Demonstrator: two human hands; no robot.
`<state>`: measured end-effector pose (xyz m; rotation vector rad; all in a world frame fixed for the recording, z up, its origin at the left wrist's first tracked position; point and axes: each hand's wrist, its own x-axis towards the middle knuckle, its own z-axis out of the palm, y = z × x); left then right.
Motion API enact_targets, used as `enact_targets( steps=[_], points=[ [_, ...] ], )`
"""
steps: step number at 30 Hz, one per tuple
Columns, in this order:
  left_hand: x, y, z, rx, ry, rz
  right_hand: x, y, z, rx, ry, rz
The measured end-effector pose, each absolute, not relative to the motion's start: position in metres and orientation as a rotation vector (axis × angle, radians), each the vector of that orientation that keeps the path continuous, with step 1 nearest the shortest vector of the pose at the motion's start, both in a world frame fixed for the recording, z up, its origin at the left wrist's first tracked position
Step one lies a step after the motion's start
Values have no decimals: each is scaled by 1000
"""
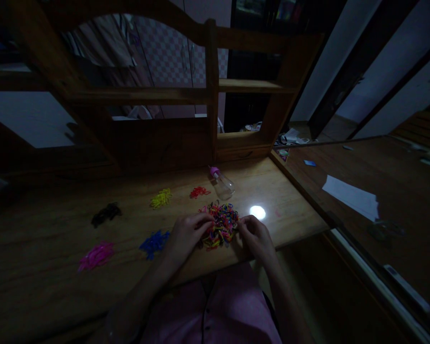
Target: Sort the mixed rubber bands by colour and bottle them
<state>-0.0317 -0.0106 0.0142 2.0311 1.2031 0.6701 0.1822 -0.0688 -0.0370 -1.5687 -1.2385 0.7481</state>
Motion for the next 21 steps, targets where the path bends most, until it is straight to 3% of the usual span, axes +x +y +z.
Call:
enact_targets(
  steps=[8,12,21],
  points=[
    [-32,-15,2,1984,1212,849,181,-70,-31,-1493,-1145,901],
    [-33,-16,0,1954,1242,890,175,-75,-23,-1493,-1094,784],
    [-45,-22,2,1773,1258,955,147,-70,-6,-1442,-1736,508]
  ],
)
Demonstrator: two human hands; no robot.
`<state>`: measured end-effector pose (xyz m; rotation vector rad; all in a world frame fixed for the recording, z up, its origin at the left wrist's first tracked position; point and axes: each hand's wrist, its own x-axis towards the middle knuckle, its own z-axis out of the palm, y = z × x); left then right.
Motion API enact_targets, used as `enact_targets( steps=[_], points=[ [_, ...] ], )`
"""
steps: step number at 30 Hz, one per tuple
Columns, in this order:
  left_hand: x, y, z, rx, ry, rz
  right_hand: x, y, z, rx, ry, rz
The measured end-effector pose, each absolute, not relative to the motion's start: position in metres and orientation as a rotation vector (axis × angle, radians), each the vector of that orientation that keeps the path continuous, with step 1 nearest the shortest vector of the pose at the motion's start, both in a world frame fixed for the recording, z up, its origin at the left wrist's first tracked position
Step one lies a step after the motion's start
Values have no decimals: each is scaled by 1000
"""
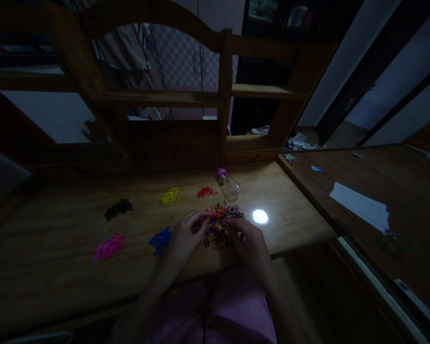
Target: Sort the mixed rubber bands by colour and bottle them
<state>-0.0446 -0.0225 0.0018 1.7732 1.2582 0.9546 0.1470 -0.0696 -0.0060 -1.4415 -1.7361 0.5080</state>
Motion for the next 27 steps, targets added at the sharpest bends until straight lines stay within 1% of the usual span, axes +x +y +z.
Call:
enact_targets(
  steps=[2,5,9,13,20,24,27],
  points=[
    [-49,-24,0,1601,1209,948,142,-65,-6,-1451,-1786,454],
    [-58,-26,-6,1167,1095,977,138,-60,-7,-1475,-1824,395],
    [-69,-32,-12,628,892,1030,133,-57,-7,-1509,-1907,366],
    [-72,-41,-9,234,707,1069,127,-57,-3,-1570,-1988,331],
    [-65,-51,-2,49,572,1096,119,-56,0,-1545,-2077,319],
    [-64,-51,-6,38,518,1067,117,-52,-7,-1489,-2101,371],
    [-63,-50,-7,21,533,1060,117,-49,-11,-1449,-2018,426]
  ],
)
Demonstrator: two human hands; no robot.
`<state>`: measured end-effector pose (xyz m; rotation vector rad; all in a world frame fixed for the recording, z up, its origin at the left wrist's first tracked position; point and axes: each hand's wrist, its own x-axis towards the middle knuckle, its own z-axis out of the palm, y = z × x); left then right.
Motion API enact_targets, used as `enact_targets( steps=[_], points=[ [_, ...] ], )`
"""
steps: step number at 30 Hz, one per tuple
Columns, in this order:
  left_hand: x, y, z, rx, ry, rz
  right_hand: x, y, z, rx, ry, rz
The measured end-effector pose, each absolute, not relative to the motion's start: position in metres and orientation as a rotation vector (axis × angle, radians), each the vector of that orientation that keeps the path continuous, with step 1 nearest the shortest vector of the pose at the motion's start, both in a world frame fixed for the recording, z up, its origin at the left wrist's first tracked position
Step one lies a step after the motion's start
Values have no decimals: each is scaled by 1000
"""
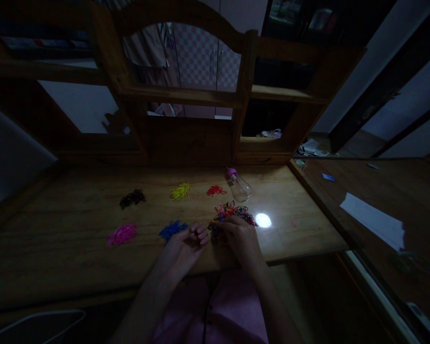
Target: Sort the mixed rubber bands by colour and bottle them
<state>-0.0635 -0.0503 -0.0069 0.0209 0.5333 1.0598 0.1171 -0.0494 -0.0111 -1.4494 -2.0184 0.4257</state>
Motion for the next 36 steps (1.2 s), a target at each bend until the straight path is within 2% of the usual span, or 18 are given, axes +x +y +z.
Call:
enact_targets(
  steps=[5,10,15,24,36],
  points=[
    [-58,-48,-2,-57,667,1100,119,-49,-7,-1343,-1594,619],
    [-46,-45,3,-36,616,1121,125,-49,2,-1315,-1145,947],
    [-28,-49,13,23,553,1057,125,-55,10,-1286,-984,1198],
    [-15,-56,20,-1,572,1029,121,-60,17,-1323,-976,1099],
    [-71,-54,9,-111,745,1195,140,-34,12,-1467,-1147,844]
  ],
)
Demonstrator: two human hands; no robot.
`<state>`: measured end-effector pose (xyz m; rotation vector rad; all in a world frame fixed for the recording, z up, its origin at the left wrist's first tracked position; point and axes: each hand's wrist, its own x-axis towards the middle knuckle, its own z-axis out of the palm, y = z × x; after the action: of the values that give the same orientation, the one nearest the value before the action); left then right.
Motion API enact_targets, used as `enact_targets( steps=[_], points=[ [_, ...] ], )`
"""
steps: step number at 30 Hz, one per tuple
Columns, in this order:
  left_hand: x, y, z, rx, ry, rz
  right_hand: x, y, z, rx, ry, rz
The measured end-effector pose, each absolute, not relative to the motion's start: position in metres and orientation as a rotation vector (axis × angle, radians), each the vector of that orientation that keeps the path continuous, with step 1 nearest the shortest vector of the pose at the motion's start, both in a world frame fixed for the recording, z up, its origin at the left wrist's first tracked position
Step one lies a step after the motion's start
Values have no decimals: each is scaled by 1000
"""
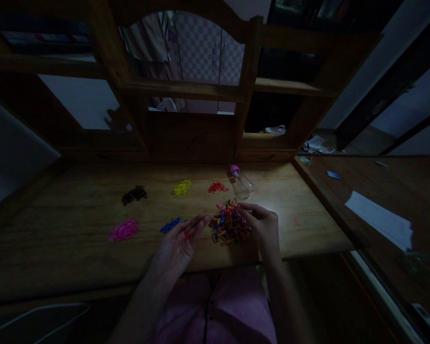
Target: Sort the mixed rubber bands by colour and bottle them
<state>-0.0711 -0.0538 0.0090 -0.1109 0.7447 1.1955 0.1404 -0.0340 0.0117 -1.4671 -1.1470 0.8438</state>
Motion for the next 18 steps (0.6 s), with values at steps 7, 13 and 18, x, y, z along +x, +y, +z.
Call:
enact_targets(
  steps=[7,13,18],
  points=[
    [-80,-64,18,-249,957,1189,118,54,24,-1480,-1737,436],
    [-100,-77,10,-286,867,1200,113,72,24,-1530,-1805,405],
    [-111,-86,8,-281,807,1249,97,50,23,-1288,-1782,813]
  ],
)
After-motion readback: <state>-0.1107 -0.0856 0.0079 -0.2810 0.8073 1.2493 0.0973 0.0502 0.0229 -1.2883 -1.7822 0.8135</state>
